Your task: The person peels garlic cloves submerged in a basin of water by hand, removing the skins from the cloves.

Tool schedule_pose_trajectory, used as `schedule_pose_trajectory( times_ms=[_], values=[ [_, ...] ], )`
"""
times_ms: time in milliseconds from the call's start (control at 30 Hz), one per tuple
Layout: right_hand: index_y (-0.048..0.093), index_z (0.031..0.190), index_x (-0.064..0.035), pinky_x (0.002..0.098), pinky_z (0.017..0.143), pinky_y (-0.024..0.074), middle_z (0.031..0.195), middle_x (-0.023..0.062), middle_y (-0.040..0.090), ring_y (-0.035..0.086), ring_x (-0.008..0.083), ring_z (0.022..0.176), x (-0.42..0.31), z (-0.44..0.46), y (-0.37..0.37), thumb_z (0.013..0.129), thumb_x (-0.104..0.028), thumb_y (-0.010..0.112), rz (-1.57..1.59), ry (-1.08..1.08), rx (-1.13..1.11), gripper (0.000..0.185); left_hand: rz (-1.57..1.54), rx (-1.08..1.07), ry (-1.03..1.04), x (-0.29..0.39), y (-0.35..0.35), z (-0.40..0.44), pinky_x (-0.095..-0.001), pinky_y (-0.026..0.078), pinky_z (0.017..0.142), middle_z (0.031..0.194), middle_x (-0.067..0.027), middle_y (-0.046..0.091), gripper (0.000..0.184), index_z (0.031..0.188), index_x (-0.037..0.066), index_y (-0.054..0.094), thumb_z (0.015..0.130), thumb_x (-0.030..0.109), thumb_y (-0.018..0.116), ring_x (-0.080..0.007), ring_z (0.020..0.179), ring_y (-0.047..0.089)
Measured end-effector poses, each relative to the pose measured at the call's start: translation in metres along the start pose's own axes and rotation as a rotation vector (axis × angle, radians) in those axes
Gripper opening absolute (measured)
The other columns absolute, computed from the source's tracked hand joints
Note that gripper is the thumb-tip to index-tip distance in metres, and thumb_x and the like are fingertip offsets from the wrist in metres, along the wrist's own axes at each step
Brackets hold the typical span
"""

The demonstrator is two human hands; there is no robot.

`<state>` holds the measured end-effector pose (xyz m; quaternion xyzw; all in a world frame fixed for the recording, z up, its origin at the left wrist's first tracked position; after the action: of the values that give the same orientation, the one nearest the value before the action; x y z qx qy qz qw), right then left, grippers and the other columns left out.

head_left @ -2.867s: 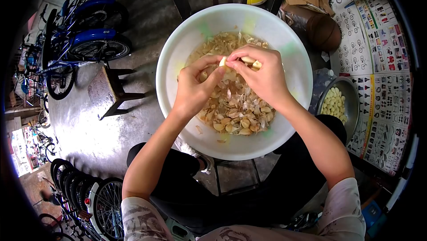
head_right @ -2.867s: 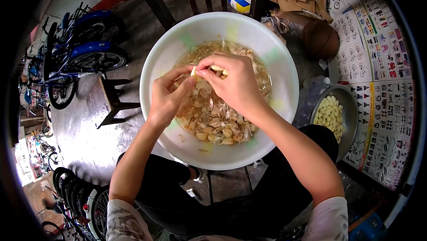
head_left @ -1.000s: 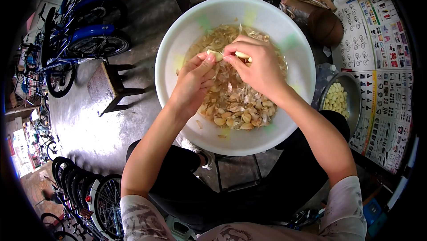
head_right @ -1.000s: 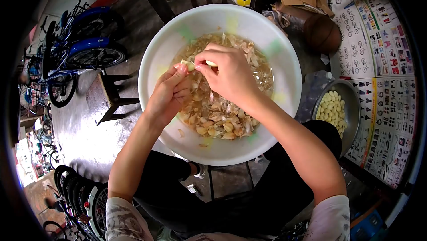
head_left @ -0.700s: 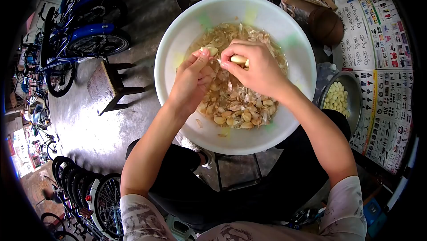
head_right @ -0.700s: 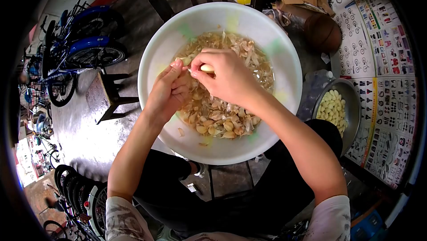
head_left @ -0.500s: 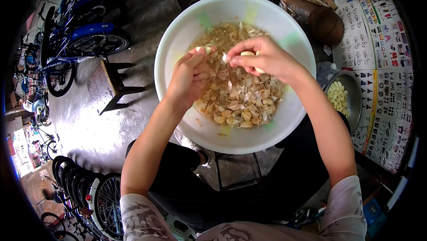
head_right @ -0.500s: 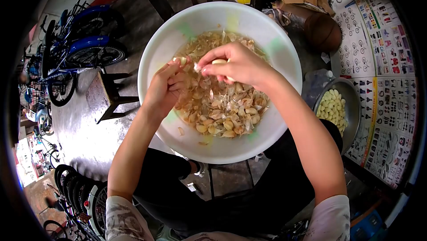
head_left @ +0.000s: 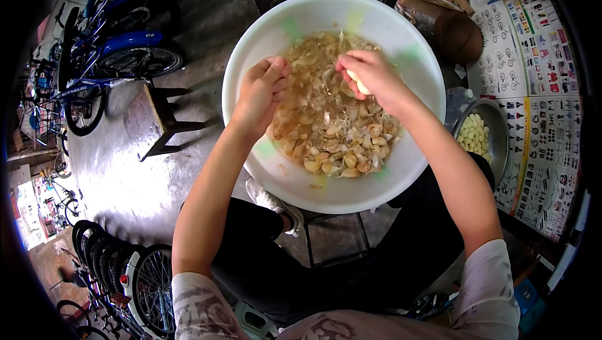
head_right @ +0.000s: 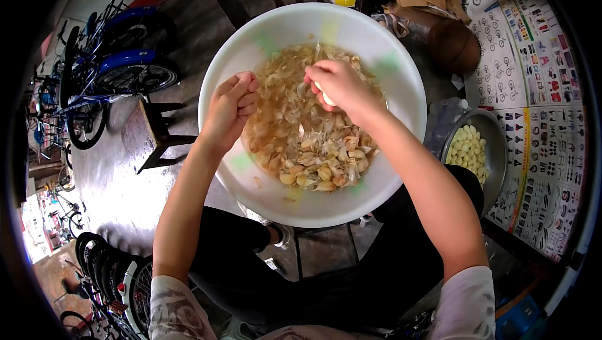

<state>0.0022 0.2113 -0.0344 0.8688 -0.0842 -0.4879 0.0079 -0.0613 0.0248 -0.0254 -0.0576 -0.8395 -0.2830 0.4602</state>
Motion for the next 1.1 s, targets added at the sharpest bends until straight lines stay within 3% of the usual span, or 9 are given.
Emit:
schedule_pose_trajectory(
  times_ms=[133, 200, 267, 300, 500, 633, 733, 967, 1100],
  values=[
    [0.064, 0.089, -0.0004, 0.0224, 0.046, 0.0404, 0.066, 0.0005, 0.055, 0.049, 0.0072, 0.052, 0.024, 0.002, 0.008, 0.095, -0.02, 0.059, 0.095, 0.168, 0.001, 0.021, 0.161, 0.053, 0.044, 0.013, 0.008, -0.006, -0.019, 0.024, 0.051, 0.078, 0.0033, 0.044, 0.014, 0.098, 0.004, 0.052, 0.101, 0.018, 0.048, -0.0028, 0.058, 0.03],
    [0.068, 0.102, -0.0006, 0.0271, 0.049, 0.0462, 0.074, 0.0049, 0.062, 0.059, 0.0142, 0.061, 0.033, 0.008, 0.009, 0.09, -0.016, 0.064, -0.252, 0.091, -0.062, 0.02, 0.17, 0.121, 0.021, 0.015, 0.004, -0.008, -0.0196, 0.024, 0.051, 0.076, 0.0033, 0.044, 0.013, 0.093, 0.005, 0.054, 0.096, 0.015, 0.048, -0.0031, 0.058, 0.031],
    [0.069, 0.108, -0.004, 0.0362, 0.06, 0.0534, 0.078, 0.0102, 0.066, 0.067, 0.0247, 0.071, 0.009, -0.002, 0.015, 0.084, -0.013, 0.069, -1.113, -0.443, 0.176, 0.026, 0.173, 0.121, 0.044, 0.015, 0.001, -0.004, -0.02, 0.024, 0.05, 0.075, 0.0036, 0.043, 0.013, 0.091, 0.005, 0.054, 0.094, 0.016, 0.047, -0.0032, 0.057, 0.031],
    [0.068, 0.111, -0.0075, 0.0428, 0.07, 0.055, 0.088, 0.0141, 0.067, 0.069, 0.0292, 0.084, 0.012, -0.002, 0.016, 0.081, -0.009, 0.069, -1.112, -0.411, 0.146, 0.03, 0.179, 0.117, 0.066, 0.016, 0.0, -0.003, -0.0204, 0.024, 0.05, 0.074, 0.0039, 0.043, 0.014, 0.089, 0.005, 0.055, 0.092, 0.016, 0.047, -0.0034, 0.057, 0.031],
    [0.068, 0.112, -0.0068, 0.0433, 0.074, 0.0548, 0.095, 0.0147, 0.065, 0.067, 0.0311, 0.087, 0.025, 0.003, 0.031, 0.081, -0.006, 0.066, -1.486, -0.406, 0.164, 0.031, 0.281, 0.127, 0.013, 0.009, 0.0, -0.005, -0.0204, 0.024, 0.05, 0.073, 0.0043, 0.043, 0.014, 0.087, 0.006, 0.055, 0.092, 0.017, 0.048, -0.0031, 0.056, 0.032],
    [0.069, 0.107, -0.0036, 0.0439, 0.077, 0.0543, 0.093, 0.0143, 0.065, 0.067, 0.0326, 0.085, 0.024, 0.008, 0.028, 0.081, -0.008, 0.066, -1.434, -0.307, 0.182, 0.027, 0.31, 0.123, 0.0, 0.009, 0.0, -0.006, -0.0202, 0.025, 0.05, 0.073, 0.0046, 0.043, 0.014, 0.088, 0.006, 0.055, 0.092, 0.017, 0.049, -0.003, 0.057, 0.032],
    [0.07, 0.09, 0.0026, 0.0429, 0.073, 0.0547, 0.09, 0.0189, 0.068, 0.069, 0.0322, 0.083, 0.005, -0.001, 0.029, 0.076, -0.006, 0.068, -1.142, -0.519, 0.165, 0.017, 0.302, 0.1, -0.008, 0.007, -0.003, -0.005, -0.0205, 0.025, 0.051, 0.075, 0.0042, 0.046, 0.014, 0.089, 0.005, 0.057, 0.091, 0.016, 0.05, -0.0032, 0.057, 0.032],
    [0.071, 0.1, 0.0024, 0.0306, 0.082, 0.0531, 0.096, 0.0132, 0.074, 0.071, 0.0206, 0.09, -0.011, -0.008, 0.021, 0.078, -0.014, 0.072, -0.387, -0.102, 0.062, 0.028, 0.713, 0.041, 0.22, 0.016, 0.008, -0.005, -0.0256, 0.04, 0.062, 0.08, -0.0044, 0.059, 0.018, 0.092, 0.0, 0.065, 0.09, 0.014, 0.054, -0.0105, 0.068, 0.051],
    [0.069, 0.108, -0.0023, 0.0243, 0.072, 0.0511, 0.087, 0.0035, 0.07, 0.065, 0.0102, 0.08, -0.03, -0.016, 0.026, 0.084, -0.01, 0.07, -0.481, -0.444, 0.073, 0.025, 0.967, -0.001, 0.278, 0.021, 0.031, -0.014, -0.032, 0.051, 0.07, 0.091, -0.0158, 0.07, 0.027, 0.1, -0.001, 0.07, 0.087, 0.023, 0.07, -0.0193, 0.076, 0.065]
  ],
)
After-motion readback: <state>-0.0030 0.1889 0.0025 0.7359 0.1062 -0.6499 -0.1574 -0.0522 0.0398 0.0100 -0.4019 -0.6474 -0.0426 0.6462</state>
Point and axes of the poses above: each hand's wrist, its own z-axis towards the middle knuckle, its own y-axis out of the palm, x = y × z, the point moved 7 cm from there along z, towards the middle knuckle
